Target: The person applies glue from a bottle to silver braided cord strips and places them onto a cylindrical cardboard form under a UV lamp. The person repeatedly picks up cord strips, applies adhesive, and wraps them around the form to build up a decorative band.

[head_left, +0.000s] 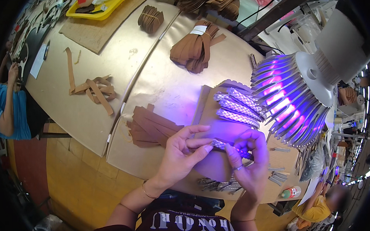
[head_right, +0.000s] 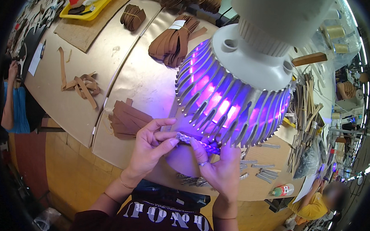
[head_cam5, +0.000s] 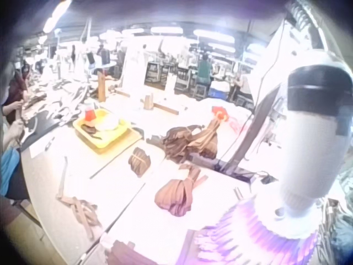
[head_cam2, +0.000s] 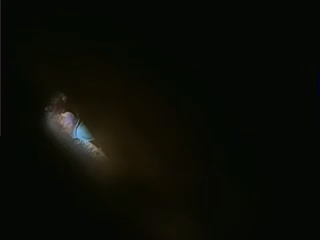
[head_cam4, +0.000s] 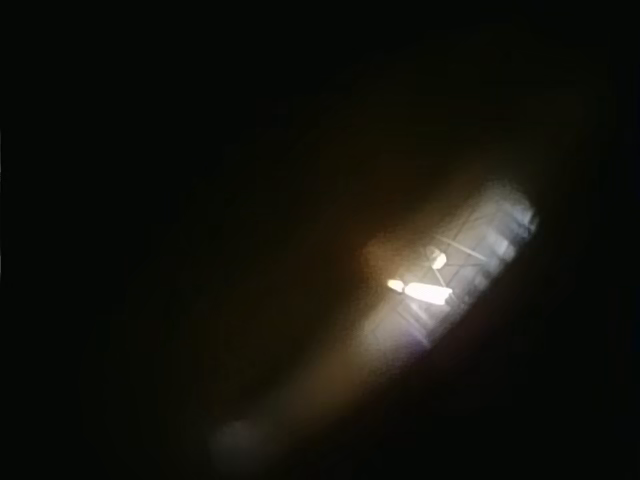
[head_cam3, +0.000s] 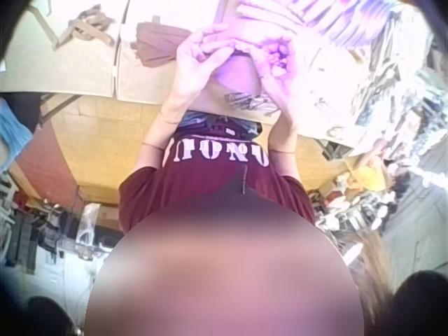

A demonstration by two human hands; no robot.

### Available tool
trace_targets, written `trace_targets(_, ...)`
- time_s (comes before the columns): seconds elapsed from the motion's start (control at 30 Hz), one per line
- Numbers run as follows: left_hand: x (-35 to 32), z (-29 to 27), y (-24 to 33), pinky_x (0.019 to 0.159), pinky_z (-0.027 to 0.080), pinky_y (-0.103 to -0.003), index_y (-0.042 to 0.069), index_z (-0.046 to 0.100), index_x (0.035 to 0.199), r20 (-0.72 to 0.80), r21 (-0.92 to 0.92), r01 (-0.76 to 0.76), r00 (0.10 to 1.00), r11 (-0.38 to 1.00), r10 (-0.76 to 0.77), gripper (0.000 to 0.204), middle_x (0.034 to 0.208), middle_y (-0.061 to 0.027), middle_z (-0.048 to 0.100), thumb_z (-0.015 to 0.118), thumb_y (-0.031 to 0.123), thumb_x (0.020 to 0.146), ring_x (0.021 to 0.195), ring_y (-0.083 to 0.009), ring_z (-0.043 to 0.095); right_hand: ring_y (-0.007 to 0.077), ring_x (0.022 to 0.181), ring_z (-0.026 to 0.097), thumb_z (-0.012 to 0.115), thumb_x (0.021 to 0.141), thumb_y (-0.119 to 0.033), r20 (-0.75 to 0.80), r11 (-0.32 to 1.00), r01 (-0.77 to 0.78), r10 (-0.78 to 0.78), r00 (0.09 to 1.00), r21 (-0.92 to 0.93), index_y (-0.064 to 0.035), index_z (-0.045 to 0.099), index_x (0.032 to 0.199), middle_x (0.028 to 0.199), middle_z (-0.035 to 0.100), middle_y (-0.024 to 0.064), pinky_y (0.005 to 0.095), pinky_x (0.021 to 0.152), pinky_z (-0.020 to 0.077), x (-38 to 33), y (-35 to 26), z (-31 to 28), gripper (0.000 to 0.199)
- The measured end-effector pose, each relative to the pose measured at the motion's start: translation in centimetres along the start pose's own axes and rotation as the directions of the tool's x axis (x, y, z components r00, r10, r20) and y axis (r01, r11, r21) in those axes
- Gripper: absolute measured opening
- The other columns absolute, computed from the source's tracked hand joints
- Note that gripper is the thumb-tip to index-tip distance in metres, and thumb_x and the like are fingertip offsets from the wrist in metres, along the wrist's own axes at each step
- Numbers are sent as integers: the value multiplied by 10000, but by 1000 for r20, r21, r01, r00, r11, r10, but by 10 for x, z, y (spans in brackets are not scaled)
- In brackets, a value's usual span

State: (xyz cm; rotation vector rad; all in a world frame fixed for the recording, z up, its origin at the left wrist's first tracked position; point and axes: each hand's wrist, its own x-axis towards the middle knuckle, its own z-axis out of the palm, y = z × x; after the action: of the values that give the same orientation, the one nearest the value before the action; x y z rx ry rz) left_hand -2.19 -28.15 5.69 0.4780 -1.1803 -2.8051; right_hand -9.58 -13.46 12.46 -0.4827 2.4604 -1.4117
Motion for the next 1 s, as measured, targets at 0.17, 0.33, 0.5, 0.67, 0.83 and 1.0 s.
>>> trace_targets(0.17, -1, 0, -1, 897, 509, -239, -21, 480, 1292, 7, -15, -2, 1000, 1000, 3, 402, 1095, -163, 686, 609, -21, 911, 1009, -131, 645, 44, 722, 535, 719, 841, -46, -9, 998, 15, -16, 1000, -58, -40, 509, 1061, 819, 588, -5, 183, 643, 425, 2, 0, 1, 305)
trace_targets(0.33, -1, -1, -2, 901, 507, -237, -27, 477, 1301, 13, -38, -12, 1000, 999, 12, 405, 1097, -165, 685, 602, -22, 916, 1016, -132, 643, 46, 715, 533, 714, 839, -37, -14, 997, 12, -13, 1000, -70, -38, 503, 1054, 807, 580, -4, 187, 628, 423, 1, -3, 3, 301)
trace_targets(0.5, -2, -2, -4, 905, 504, -235, -30, 472, 1310, 0, -37, -11, 1000, 999, 11, 417, 1098, -166, 685, 601, -24, 914, 1022, -130, 640, 47, 698, 527, 718, 835, -34, -24, 999, 0, -1, 1000, -45, -41, 497, 1038, 786, 563, -7, 194, 608, 421, 2, -4, 6, 300)
trace_targets(0.67, -3, -2, -2, 888, 501, -223, -31, 472, 1316, -20, 9, -23, 1000, 1000, 23, 435, 1091, -164, 687, 616, -16, 906, 997, -121, 645, 46, 684, 526, 721, 823, -11, -41, 995, 27, -30, 999, -91, -40, 485, 1035, 774, 558, -1, 185, 585, 412, 3, -2, 9, 319)
trace_targets(0.83, -1, -1, 0, 840, 499, -207, -31, 477, 1315, -79, 86, -30, 996, 996, 37, 457, 1035, -144, 706, 642, -14, 889, 942, -103, 649, 45, 667, 527, 714, 815, 6, -57, 994, 17, -24, 998, -109, -30, 473, 1035, 764, 560, 11, 184, 545, 399, 4, 1, 12, 329)
trace_targets(1.0, 0, 6, -5, 789, 501, -218, -30, 503, 1289, -153, 233, -87, 980, 969, 125, 450, 995, -116, 716, 668, -16, 870, 927, -81, 637, 54, 618, 518, 721, 806, -17, -30, 968, 98, -107, 994, -230, -6, 479, 1052, 696, 549, 14, 201, 527, 397, 7, 4, 11, 346)
